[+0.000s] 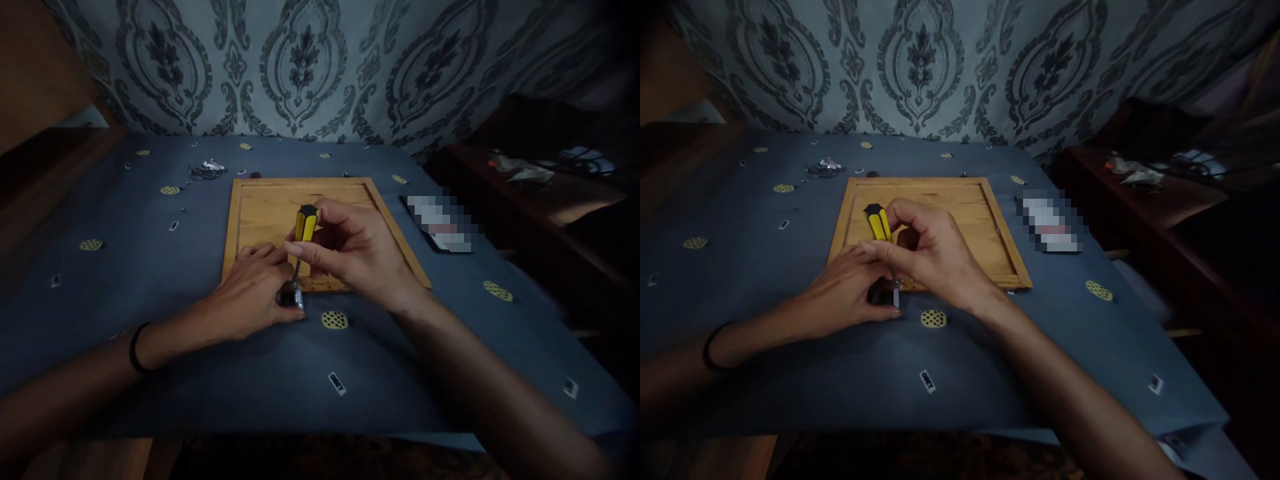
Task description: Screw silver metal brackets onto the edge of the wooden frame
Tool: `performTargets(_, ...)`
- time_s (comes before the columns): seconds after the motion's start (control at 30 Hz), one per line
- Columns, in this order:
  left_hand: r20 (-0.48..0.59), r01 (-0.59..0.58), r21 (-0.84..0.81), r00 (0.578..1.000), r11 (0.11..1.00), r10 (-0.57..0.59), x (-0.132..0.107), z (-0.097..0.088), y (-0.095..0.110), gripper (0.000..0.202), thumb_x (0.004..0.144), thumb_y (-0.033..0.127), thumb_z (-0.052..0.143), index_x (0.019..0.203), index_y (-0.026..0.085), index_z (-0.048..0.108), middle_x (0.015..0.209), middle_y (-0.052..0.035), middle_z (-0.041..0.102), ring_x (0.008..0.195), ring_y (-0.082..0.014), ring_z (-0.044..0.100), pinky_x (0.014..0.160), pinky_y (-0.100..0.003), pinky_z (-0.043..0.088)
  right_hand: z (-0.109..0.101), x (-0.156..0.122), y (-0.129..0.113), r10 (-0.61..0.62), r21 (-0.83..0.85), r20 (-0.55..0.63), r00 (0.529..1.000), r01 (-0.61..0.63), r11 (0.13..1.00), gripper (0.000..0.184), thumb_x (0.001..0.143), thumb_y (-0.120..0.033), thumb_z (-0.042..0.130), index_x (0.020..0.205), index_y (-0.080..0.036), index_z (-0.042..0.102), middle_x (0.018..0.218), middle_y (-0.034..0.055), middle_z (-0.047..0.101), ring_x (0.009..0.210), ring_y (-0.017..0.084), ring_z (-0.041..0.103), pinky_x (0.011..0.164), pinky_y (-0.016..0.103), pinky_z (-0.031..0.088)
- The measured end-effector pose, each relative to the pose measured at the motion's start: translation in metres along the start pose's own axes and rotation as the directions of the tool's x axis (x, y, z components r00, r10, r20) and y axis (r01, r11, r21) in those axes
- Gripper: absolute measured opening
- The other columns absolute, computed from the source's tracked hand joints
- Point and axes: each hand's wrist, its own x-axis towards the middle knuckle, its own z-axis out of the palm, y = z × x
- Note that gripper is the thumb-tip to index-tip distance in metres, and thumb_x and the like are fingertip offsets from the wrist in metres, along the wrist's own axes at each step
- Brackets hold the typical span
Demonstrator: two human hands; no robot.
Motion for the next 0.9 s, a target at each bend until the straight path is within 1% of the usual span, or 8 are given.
performTargets(0.1,-0.003,-0.01,-0.001,1.0,1.0,0.01,0.0,-0.001,0.0,0.032,0.083,0.046,0.08,0.097,0.02,0.069,0.107,-0.0071,0.067,0.112,-0.0321,0.057,0.097,-0.049,0.044,0.008,-0.007,0.003,-0.049,-0.025,-0.176,0.983,0.045,0.999,0.04,0.079,-0.051,0.085,0.074,-0.022,0.057,0.066,-0.0043,0.057,0.046,0.009,0.052,0.038,0.025,0.042)
performTargets(0.2,-0.002,-0.006,0.007,1.0,1.0,0.006,0.001,-0.003,0.001,0.033,0.081,0.046,0.082,0.093,0.018,0.068,0.101,-0.0058,0.065,0.108,-0.0301,0.057,0.096,-0.046,0.044,0.012,-0.014,-0.002,-0.116,-0.031,-0.357,0.927,0.113,0.993,0.038,0.085,-0.051,0.079,0.076,-0.024,0.054,0.072,-0.0031,0.06,0.046,0.008,0.05,0.037,0.025,0.041)
performTargets(0.27,0.007,0.01,0.017,1.0,1.0,-0.01,0.001,-0.004,0.002,0.035,0.08,0.047,0.083,0.092,0.018,0.069,0.097,-0.005,0.064,0.103,-0.0287,0.057,0.093,-0.044,0.044,0.012,-0.016,-0.007,-0.142,-0.036,-0.415,0.899,0.139,0.99,0.036,0.088,-0.052,0.076,0.079,-0.025,0.054,0.075,-0.0026,0.062,0.046,0.008,0.05,0.037,0.025,0.041)
performTargets(0.37,0.005,0.013,0.023,1.0,1.0,-0.014,0.001,-0.004,0.002,0.034,0.083,0.048,0.08,0.094,0.018,0.069,0.097,-0.0052,0.063,0.101,-0.028,0.057,0.092,-0.044,0.043,0.012,-0.017,-0.008,-0.138,-0.046,-0.413,0.9,0.13,0.99,0.035,0.088,-0.052,0.076,0.08,-0.026,0.054,0.078,-0.0019,0.062,0.048,0.008,0.05,0.037,0.026,0.042)
performTargets(0.57,0.009,0.004,0.006,1.0,1.0,-0.004,0.001,-0.002,0.001,0.032,0.084,0.047,0.079,0.094,0.018,0.069,0.102,-0.006,0.064,0.109,-0.0307,0.057,0.094,-0.046,0.043,0.014,-0.018,0.006,-0.135,-0.082,-0.343,0.929,0.114,0.99,0.032,0.088,-0.045,0.078,0.08,-0.026,0.054,0.075,-0.0024,0.058,0.051,0.011,0.051,0.04,0.028,0.044)
performTargets(0.77,0.036,0.022,0.012,0.999,1.0,-0.023,0.002,-0.004,0.003,0.033,0.082,0.045,0.082,0.095,0.018,0.069,0.111,-0.0078,0.067,0.112,-0.0309,0.057,0.097,-0.048,0.043,0.014,-0.018,0.01,-0.126,-0.116,-0.352,0.927,0.09,0.989,0.034,0.086,-0.048,0.08,0.076,-0.025,0.057,0.075,-0.0014,0.057,0.053,0.011,0.051,0.042,0.028,0.042)
performTargets(0.9,0.044,0.01,0.015,0.999,1.0,-0.011,0.002,-0.005,0.003,0.033,0.082,0.045,0.082,0.096,0.018,0.069,0.117,-0.0087,0.067,0.115,-0.0314,0.057,0.097,-0.048,0.044,0.015,-0.017,0.011,-0.108,-0.072,-0.323,0.94,0.089,0.993,0.036,0.085,-0.049,0.08,0.075,-0.026,0.055,0.072,-0.0024,0.054,0.051,0.011,0.051,0.041,0.028,0.043)
